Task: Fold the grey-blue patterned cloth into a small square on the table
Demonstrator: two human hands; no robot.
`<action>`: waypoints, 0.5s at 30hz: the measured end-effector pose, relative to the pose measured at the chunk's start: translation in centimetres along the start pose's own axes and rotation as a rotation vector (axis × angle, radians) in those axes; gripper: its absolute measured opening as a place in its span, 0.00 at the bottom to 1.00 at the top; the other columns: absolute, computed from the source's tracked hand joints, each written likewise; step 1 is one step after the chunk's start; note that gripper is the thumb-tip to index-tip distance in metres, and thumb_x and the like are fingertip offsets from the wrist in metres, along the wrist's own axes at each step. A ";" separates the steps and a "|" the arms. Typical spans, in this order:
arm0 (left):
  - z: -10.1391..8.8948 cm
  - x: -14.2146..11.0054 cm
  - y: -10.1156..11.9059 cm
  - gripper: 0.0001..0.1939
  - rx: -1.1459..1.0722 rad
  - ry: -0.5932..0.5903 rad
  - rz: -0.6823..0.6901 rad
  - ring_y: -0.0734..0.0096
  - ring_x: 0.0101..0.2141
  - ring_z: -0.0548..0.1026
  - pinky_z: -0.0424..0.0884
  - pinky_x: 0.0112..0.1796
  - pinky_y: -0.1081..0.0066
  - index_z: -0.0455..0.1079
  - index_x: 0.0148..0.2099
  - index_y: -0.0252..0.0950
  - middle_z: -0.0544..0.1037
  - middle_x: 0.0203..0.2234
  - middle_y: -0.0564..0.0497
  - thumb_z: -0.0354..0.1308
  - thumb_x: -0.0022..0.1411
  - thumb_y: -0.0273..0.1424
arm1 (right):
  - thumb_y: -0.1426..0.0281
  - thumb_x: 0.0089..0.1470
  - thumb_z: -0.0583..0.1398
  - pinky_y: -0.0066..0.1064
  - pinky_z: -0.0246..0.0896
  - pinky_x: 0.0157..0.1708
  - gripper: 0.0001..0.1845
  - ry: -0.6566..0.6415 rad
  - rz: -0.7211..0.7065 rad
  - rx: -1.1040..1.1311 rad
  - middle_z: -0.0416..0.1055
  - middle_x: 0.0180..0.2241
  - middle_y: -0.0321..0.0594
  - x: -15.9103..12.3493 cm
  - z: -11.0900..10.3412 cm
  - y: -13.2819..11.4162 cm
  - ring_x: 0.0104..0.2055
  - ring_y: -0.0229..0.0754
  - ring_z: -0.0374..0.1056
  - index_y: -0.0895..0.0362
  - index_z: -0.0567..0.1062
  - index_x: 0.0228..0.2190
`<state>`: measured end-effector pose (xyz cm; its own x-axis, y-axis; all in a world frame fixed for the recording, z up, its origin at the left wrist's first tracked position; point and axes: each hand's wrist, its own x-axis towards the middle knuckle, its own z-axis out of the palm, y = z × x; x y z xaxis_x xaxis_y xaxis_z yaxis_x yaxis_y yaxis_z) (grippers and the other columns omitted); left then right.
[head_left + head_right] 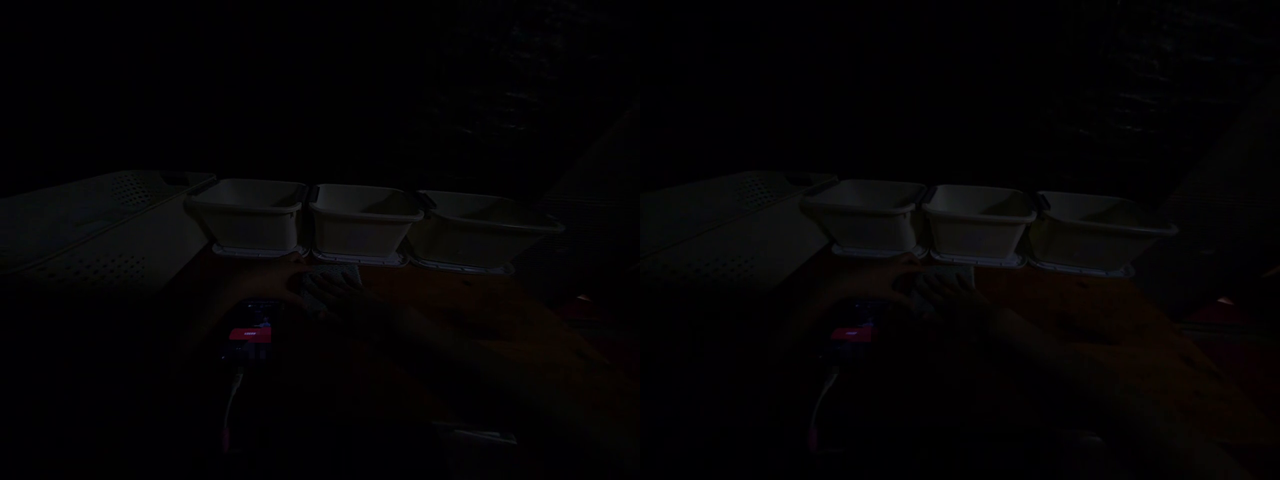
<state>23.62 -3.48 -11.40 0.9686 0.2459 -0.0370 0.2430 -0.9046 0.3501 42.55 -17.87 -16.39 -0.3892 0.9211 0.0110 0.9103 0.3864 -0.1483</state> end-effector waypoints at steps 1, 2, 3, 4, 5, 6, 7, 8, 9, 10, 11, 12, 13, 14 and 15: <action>0.0 0.0 0.0 0.35 -0.007 -0.012 -0.003 0.58 0.51 0.67 0.63 0.52 0.62 0.63 0.63 0.48 0.67 0.53 0.48 0.65 0.55 0.46 | 0.54 0.67 0.46 0.61 0.34 0.65 0.36 -0.014 0.000 0.009 0.37 0.70 0.46 0.0 -0.1 -0.1 0.72 0.54 0.34 0.56 0.46 0.68; 0.0 0.0 -0.1 0.35 -0.014 -0.019 -0.008 0.57 0.52 0.67 0.63 0.52 0.62 0.63 0.64 0.49 0.67 0.54 0.49 0.65 0.56 0.46 | 0.53 0.66 0.46 0.61 0.33 0.65 0.37 -0.024 -0.002 0.013 0.36 0.70 0.45 0.1 -0.2 -0.1 0.72 0.54 0.33 0.56 0.45 0.68; 0.1 0.1 -0.2 0.35 -0.018 -0.022 -0.015 0.58 0.51 0.67 0.63 0.51 0.62 0.63 0.64 0.49 0.68 0.54 0.49 0.65 0.56 0.46 | 0.53 0.66 0.46 0.62 0.33 0.65 0.37 -0.031 -0.003 0.011 0.35 0.70 0.45 0.1 -0.2 0.0 0.72 0.54 0.33 0.56 0.44 0.69; 0.2 0.1 -0.3 0.35 -0.018 -0.024 -0.022 0.58 0.51 0.67 0.63 0.51 0.63 0.63 0.64 0.49 0.68 0.54 0.49 0.65 0.56 0.45 | 0.53 0.66 0.47 0.62 0.33 0.65 0.38 -0.036 -0.003 0.005 0.35 0.70 0.45 0.1 -0.2 0.0 0.72 0.55 0.33 0.56 0.43 0.69; 0.3 0.2 -0.5 0.35 -0.014 -0.021 -0.030 0.58 0.51 0.68 0.64 0.51 0.63 0.63 0.64 0.48 0.68 0.54 0.49 0.65 0.56 0.45 | 0.52 0.66 0.47 0.63 0.33 0.65 0.38 -0.034 0.003 0.000 0.34 0.70 0.45 0.0 -0.2 0.1 0.72 0.55 0.33 0.56 0.43 0.69; 0.4 0.3 -0.8 0.35 -0.007 -0.018 -0.036 0.59 0.51 0.68 0.64 0.51 0.64 0.63 0.63 0.47 0.67 0.54 0.48 0.65 0.55 0.44 | 0.52 0.65 0.48 0.63 0.34 0.65 0.39 -0.038 0.009 -0.003 0.34 0.70 0.46 -0.2 -0.1 0.1 0.72 0.56 0.33 0.56 0.43 0.69; 0.6 0.4 -1.1 0.35 0.001 -0.013 -0.040 0.58 0.51 0.67 0.64 0.51 0.64 0.64 0.63 0.45 0.67 0.55 0.47 0.66 0.55 0.44 | 0.52 0.65 0.48 0.63 0.35 0.65 0.39 -0.038 0.019 -0.002 0.34 0.70 0.46 -0.6 -0.1 0.2 0.72 0.56 0.34 0.56 0.43 0.69; 0.7 0.5 -1.4 0.36 0.004 -0.004 -0.040 0.57 0.52 0.67 0.64 0.51 0.63 0.64 0.63 0.45 0.66 0.56 0.47 0.66 0.54 0.44 | 0.51 0.65 0.48 0.62 0.35 0.65 0.39 -0.035 0.026 0.003 0.34 0.70 0.46 -1.2 -0.2 0.3 0.72 0.55 0.34 0.56 0.43 0.69; 0.9 0.6 -1.8 0.37 0.005 -0.006 -0.035 0.57 0.53 0.66 0.63 0.52 0.63 0.63 0.63 0.45 0.64 0.58 0.46 0.67 0.54 0.45 | 0.51 0.65 0.47 0.61 0.36 0.65 0.39 -0.033 0.032 0.011 0.34 0.70 0.47 -1.9 -0.2 0.3 0.72 0.54 0.34 0.56 0.43 0.69; 1.0 0.7 -2.1 0.38 0.003 0.004 -0.032 0.56 0.54 0.66 0.63 0.53 0.63 0.62 0.64 0.45 0.64 0.58 0.45 0.67 0.53 0.46 | 0.51 0.66 0.47 0.59 0.35 0.66 0.39 -0.016 0.039 0.019 0.35 0.70 0.47 -2.9 -0.2 0.4 0.72 0.53 0.34 0.56 0.43 0.69; 1.2 0.8 -2.4 0.39 0.001 0.002 -0.029 0.56 0.55 0.65 0.63 0.53 0.63 0.62 0.64 0.45 0.63 0.58 0.45 0.67 0.53 0.46 | 0.52 0.66 0.46 0.56 0.34 0.67 0.37 0.013 0.047 0.025 0.35 0.70 0.47 -3.9 -0.2 0.4 0.72 0.51 0.33 0.57 0.44 0.69; 1.3 0.9 -2.6 0.39 0.000 -0.002 -0.021 0.57 0.55 0.65 0.63 0.54 0.63 0.62 0.64 0.44 0.63 0.58 0.44 0.67 0.52 0.47 | 0.53 0.67 0.46 0.54 0.34 0.67 0.37 0.031 0.072 0.028 0.37 0.70 0.48 -5.0 -0.2 0.5 0.72 0.50 0.33 0.57 0.44 0.68; 1.3 0.9 -2.8 0.39 -0.001 -0.002 -0.012 0.57 0.56 0.65 0.63 0.54 0.63 0.62 0.64 0.43 0.63 0.58 0.44 0.67 0.52 0.47 | 0.54 0.67 0.46 0.55 0.35 0.67 0.36 0.037 0.110 0.033 0.38 0.70 0.48 -6.1 -0.1 0.6 0.72 0.50 0.34 0.56 0.44 0.69; 1.3 1.0 -2.9 0.39 -0.001 -0.007 0.000 0.56 0.56 0.65 0.62 0.54 0.63 0.63 0.64 0.43 0.63 0.58 0.43 0.67 0.53 0.48 | 0.54 0.67 0.46 0.54 0.36 0.67 0.36 0.059 0.146 0.037 0.39 0.70 0.46 -7.2 0.1 0.7 0.72 0.49 0.35 0.54 0.43 0.69; 1.3 1.0 -2.9 0.38 0.000 -0.009 0.012 0.56 0.56 0.64 0.62 0.55 0.63 0.63 0.63 0.42 0.62 0.58 0.43 0.66 0.53 0.48 | 0.54 0.67 0.45 0.53 0.36 0.68 0.36 0.071 0.166 0.040 0.39 0.70 0.44 -8.2 0.3 0.9 0.72 0.48 0.34 0.53 0.41 0.69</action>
<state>23.96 -1.06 -13.69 0.9719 0.2319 -0.0414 0.2315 -0.9074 0.3508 46.46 -25.06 -16.91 -0.2221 0.9736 0.0532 0.9542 0.2282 -0.1936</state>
